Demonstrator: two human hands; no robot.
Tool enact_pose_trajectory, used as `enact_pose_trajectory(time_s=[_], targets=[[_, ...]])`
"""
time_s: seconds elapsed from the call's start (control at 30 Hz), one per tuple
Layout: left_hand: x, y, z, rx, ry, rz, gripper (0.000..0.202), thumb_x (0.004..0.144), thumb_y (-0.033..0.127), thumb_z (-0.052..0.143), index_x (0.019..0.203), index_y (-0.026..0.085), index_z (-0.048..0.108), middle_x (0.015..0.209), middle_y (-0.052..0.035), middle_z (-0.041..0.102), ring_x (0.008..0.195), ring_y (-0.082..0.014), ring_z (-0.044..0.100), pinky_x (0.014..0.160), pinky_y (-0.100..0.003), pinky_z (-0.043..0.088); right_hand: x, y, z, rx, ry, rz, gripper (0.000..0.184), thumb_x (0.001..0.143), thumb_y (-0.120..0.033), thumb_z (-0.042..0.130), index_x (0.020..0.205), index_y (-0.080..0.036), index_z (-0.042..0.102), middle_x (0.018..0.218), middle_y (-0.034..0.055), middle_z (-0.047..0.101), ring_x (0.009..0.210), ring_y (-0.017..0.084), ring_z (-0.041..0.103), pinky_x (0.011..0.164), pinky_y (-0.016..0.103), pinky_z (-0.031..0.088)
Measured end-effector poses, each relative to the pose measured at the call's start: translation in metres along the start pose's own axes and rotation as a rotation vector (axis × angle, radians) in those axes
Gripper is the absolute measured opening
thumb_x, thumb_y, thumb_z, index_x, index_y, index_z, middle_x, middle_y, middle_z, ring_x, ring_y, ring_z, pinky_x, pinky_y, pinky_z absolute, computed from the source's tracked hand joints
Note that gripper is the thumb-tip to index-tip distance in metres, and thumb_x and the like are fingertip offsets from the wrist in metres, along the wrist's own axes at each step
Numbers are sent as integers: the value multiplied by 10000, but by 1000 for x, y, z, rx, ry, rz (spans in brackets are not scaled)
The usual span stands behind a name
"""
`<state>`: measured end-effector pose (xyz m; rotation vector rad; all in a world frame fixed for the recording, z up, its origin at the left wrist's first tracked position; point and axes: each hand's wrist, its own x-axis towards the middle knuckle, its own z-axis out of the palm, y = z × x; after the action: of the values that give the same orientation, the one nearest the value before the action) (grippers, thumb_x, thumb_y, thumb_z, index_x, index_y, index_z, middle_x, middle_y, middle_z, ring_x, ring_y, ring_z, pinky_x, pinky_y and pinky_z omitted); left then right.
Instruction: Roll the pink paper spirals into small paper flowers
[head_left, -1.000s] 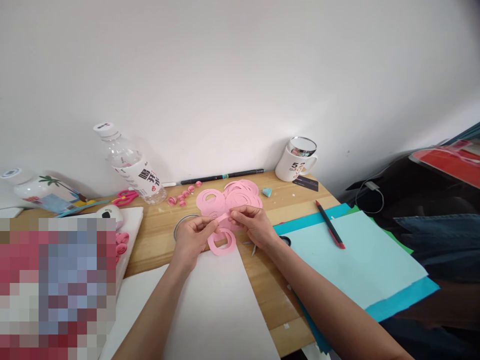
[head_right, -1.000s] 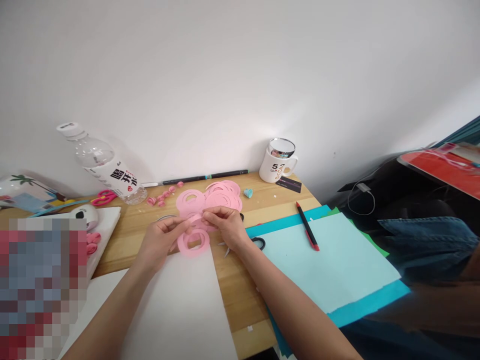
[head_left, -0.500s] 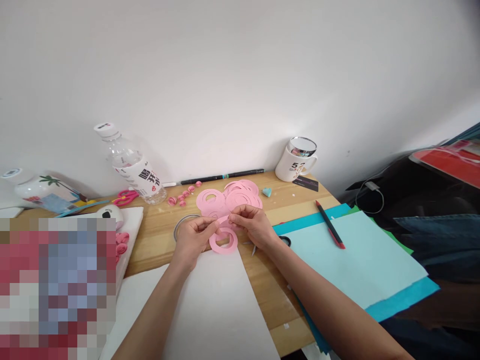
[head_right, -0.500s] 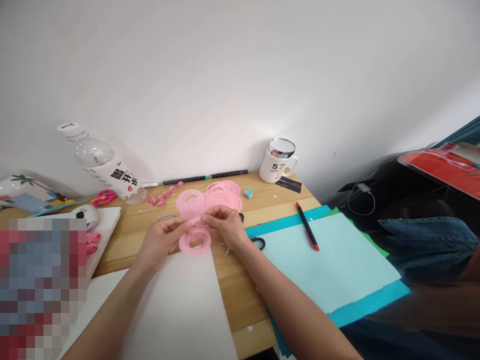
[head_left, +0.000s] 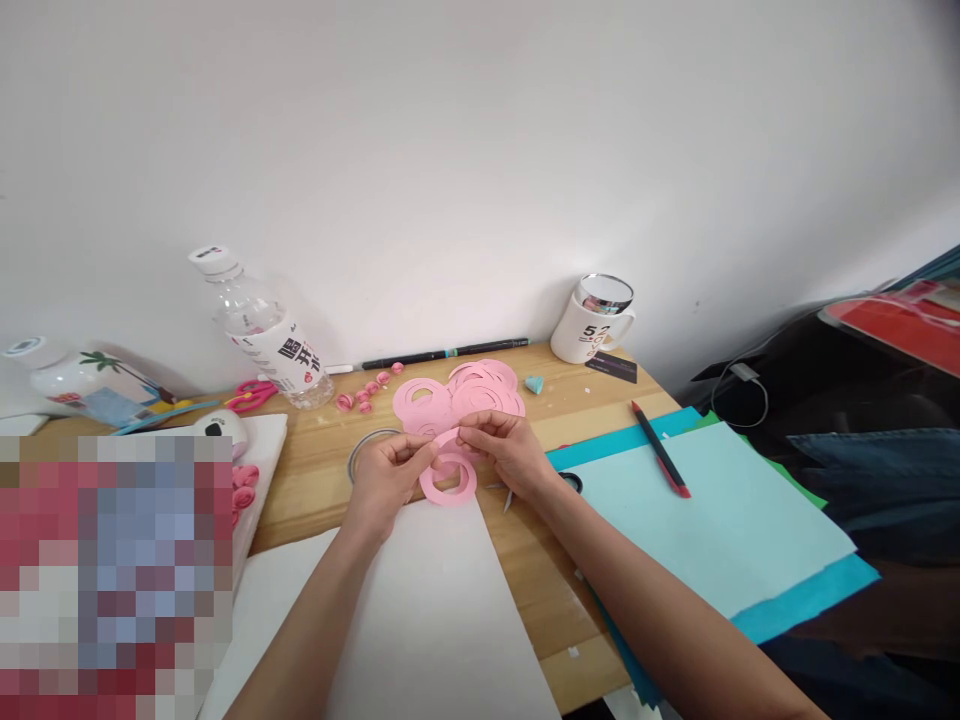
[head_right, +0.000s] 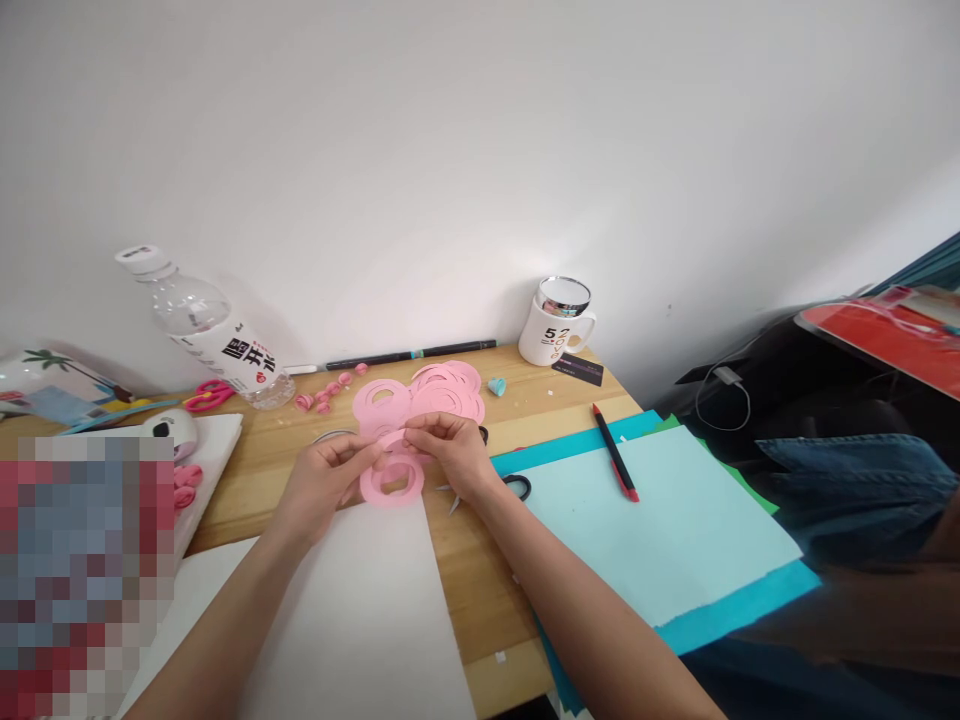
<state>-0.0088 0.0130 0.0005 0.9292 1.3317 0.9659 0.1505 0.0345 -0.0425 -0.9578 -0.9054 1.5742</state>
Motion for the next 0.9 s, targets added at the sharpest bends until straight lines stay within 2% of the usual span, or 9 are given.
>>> enact_pose_trajectory(time_s=[0.13,0.27,0.43,0.53,0.73,0.9], targets=[[-1,0,1,-11,-40,0,295,549,366,748,711,127,687,550,10,595,374,-30,372,365,-166,280,-2,-2,2,-9,-18,-28,175,572,-279,775,660,-189,654,640,-24,639,590,92,568,621,241,472],[2,-2,-1,13,-45,14,305,578,374,730,733,115,682,575,8,591,382,-13,321,360,-152,220,-1,-1,1,-13,12,-47,167,565,-272,781,643,-183,662,636,-24,639,589,91,560,615,235,470],[4,-5,-4,33,7,51,278,595,360,713,711,112,661,551,17,580,365,2,257,356,-150,166,0,-1,1,-11,-15,-19,199,638,-321,733,788,-194,711,783,14,693,690,119,608,702,269,486],[4,-5,-4,31,-13,66,269,617,361,697,703,113,638,542,15,582,357,2,257,353,-150,156,-1,-1,1,-19,-29,-13,211,641,-294,732,828,-199,711,801,16,700,701,117,619,718,271,488],[1,-2,0,-26,-67,12,319,586,384,718,726,113,626,544,-2,599,349,-8,294,353,-158,203,-1,0,1,3,-10,-39,131,604,-245,761,690,-190,679,659,-23,665,612,88,592,644,233,478],[2,-3,-1,-7,-82,32,345,574,396,728,762,114,665,557,4,591,356,-6,271,349,-164,173,-1,1,0,13,21,-33,153,562,-232,788,641,-184,666,637,-27,660,580,91,575,609,236,469]])
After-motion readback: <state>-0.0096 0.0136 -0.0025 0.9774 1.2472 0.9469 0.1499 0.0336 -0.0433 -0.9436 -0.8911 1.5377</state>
